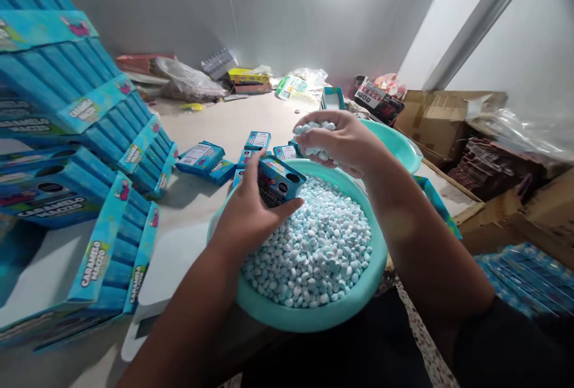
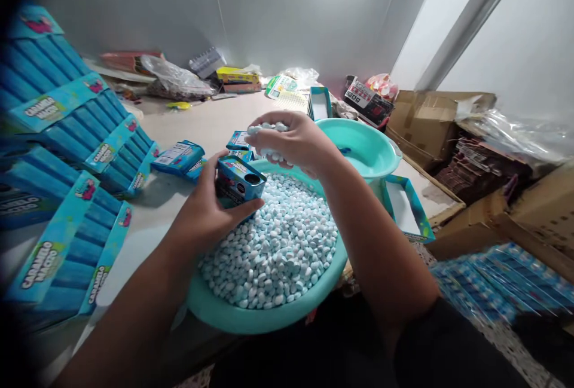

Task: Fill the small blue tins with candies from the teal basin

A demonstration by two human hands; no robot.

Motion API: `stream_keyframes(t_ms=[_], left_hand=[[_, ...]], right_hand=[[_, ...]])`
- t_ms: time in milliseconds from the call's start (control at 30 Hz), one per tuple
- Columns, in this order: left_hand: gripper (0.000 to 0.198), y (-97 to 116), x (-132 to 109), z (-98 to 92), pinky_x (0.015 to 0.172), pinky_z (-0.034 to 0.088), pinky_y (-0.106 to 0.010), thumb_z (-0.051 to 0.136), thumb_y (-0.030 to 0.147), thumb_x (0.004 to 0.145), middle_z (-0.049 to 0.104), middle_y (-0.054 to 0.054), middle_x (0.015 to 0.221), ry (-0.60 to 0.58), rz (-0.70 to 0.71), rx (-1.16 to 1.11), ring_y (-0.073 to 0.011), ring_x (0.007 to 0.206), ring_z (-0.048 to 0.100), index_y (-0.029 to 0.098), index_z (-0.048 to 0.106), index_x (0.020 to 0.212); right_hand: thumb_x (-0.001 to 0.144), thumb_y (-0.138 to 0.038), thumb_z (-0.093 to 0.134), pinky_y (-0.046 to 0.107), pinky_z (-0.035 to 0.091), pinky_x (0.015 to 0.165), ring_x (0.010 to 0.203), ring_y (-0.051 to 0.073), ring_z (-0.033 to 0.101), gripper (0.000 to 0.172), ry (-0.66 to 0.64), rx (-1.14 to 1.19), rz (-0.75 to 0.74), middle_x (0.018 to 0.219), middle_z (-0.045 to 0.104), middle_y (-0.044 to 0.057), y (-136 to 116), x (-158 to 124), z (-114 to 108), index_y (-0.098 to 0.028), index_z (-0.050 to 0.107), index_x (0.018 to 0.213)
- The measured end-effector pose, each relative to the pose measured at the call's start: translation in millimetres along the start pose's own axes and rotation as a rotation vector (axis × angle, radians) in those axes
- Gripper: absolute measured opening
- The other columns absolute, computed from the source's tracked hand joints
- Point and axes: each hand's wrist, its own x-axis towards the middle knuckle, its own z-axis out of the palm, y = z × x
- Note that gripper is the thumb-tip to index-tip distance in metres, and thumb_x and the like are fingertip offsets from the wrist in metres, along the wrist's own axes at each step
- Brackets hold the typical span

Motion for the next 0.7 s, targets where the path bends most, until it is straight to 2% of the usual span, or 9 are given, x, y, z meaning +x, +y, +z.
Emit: stream_keyframes(t_ms=[167, 400, 500, 700], left_hand=[[0.106, -1, -5, 0.2, 0.105, 0.044, -0.065, 0.088, 0.053, 0.064, 0.056, -0.015, 0.138, 0.060, 0.009, -0.033, -0.0438, 0.127, 0.055, 0.036, 0.033, 0.153], [0.106, 3, -4, -1.4, 0.098, 0.048, -0.068, 0.090, 0.058, 0.058, 0.060, -0.016, 0.133, 0.050, -0.063, -0.012, -0.0457, 0.121, 0.059, 0.033, 0.040, 0.149], [0.105, 2, -3, -1.0, 0.099, 0.048, -0.066, 0.088, 0.059, 0.061, 0.059, -0.016, 0.137, 0.023, -0.041, -0.040, -0.0444, 0.124, 0.058, 0.033, 0.038, 0.149], [0.105, 3, -4, -0.6, 0.100, 0.051, -0.063, 0.088, 0.056, 0.062, 0.059, -0.014, 0.139, -0.005, -0.050, -0.064, -0.0441, 0.125, 0.058, 0.034, 0.037, 0.150]], right_hand=[[0.075, -0.042, 0.078, 0.023, 0.027, 0.046, 0.056, 0.008, 0.046, 0.035, -0.006, 0.072, -0.008, 0.075, 0.057, 0.000, -6, 9, 21, -0.020, 0.062, 0.097], [0.075, -0.045, 0.074, 0.024, 0.032, 0.047, 0.058, 0.008, 0.045, 0.036, 0.073, 0.273, -0.060, 0.078, 0.054, -0.001, 15, 11, 48, -0.025, 0.056, 0.100], [0.073, -0.046, 0.073, 0.025, 0.033, 0.046, 0.059, 0.010, 0.044, 0.040, 0.144, 0.336, -0.021, 0.080, 0.054, 0.001, 22, 8, 53, -0.025, 0.053, 0.101], [0.084, -0.049, 0.061, 0.028, 0.037, 0.048, 0.067, 0.013, 0.049, 0.040, 0.238, 0.244, -0.045, 0.094, 0.056, 0.006, 28, 15, 53, -0.026, 0.048, 0.114]])
